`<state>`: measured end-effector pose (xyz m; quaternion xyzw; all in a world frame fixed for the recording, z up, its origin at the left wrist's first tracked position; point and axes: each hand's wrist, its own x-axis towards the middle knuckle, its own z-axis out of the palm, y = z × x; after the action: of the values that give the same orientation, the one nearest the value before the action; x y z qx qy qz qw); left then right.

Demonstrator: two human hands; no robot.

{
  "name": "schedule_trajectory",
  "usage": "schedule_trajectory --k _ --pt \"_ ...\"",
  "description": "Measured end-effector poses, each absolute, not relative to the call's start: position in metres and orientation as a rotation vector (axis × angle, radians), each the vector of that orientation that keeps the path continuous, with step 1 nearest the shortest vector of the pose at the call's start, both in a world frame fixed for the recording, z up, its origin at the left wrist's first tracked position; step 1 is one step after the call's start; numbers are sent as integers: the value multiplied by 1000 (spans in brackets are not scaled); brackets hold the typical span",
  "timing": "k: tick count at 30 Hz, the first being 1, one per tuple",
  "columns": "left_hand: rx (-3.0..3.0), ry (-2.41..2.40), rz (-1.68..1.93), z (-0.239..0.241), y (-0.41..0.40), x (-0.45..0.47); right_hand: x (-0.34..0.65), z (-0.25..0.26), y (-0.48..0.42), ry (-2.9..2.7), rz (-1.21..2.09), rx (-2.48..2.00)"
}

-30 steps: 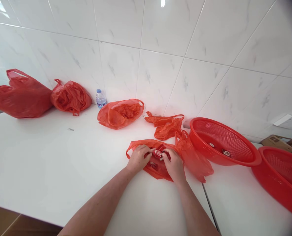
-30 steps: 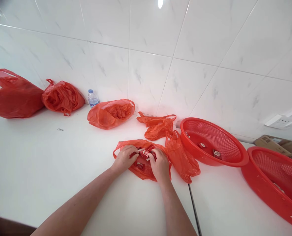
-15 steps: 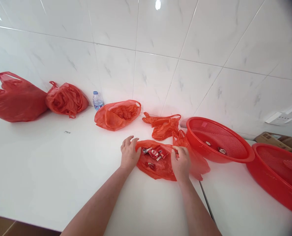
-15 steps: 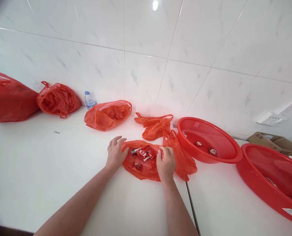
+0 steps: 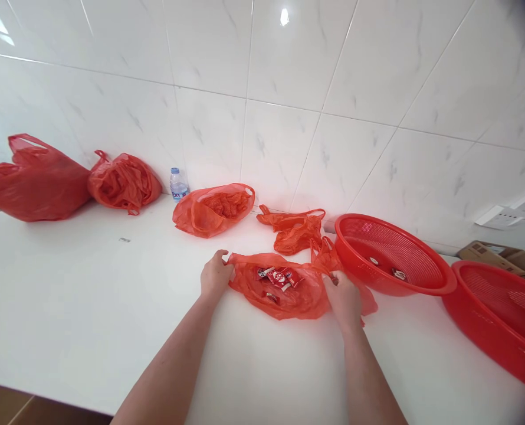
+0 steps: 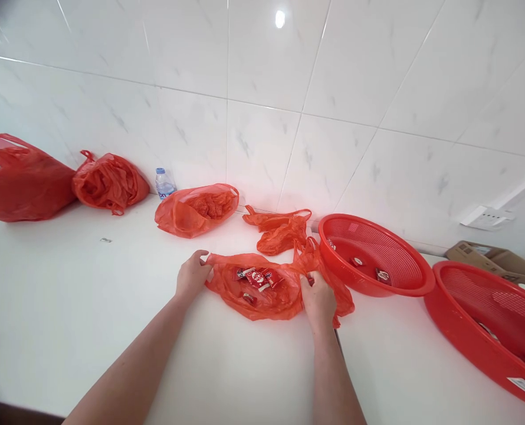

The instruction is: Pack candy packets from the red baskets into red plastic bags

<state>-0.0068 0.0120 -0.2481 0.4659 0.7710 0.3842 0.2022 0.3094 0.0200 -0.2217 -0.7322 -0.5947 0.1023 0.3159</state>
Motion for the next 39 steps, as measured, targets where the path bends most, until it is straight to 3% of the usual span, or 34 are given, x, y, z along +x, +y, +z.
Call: schedule_trajectory --k 8,18,27,33,39 --pt "1053 1799 1504 -247 15 -7 311 -228 26 -1325 354 -1652" --pt "1160 1305 1412 -238 7 7 289 -239 20 -1642 547 -1548" --pt "1295 1322 1334 -244 7 16 259 -246 12 -1939 507 -1570" --pt "1492 1609 1367 -251 10 18 255 -248 11 -1953 426 -1579" --pt "1903 1969 1733 -243 6 27 265 -240 12 -1647 322 -1643"
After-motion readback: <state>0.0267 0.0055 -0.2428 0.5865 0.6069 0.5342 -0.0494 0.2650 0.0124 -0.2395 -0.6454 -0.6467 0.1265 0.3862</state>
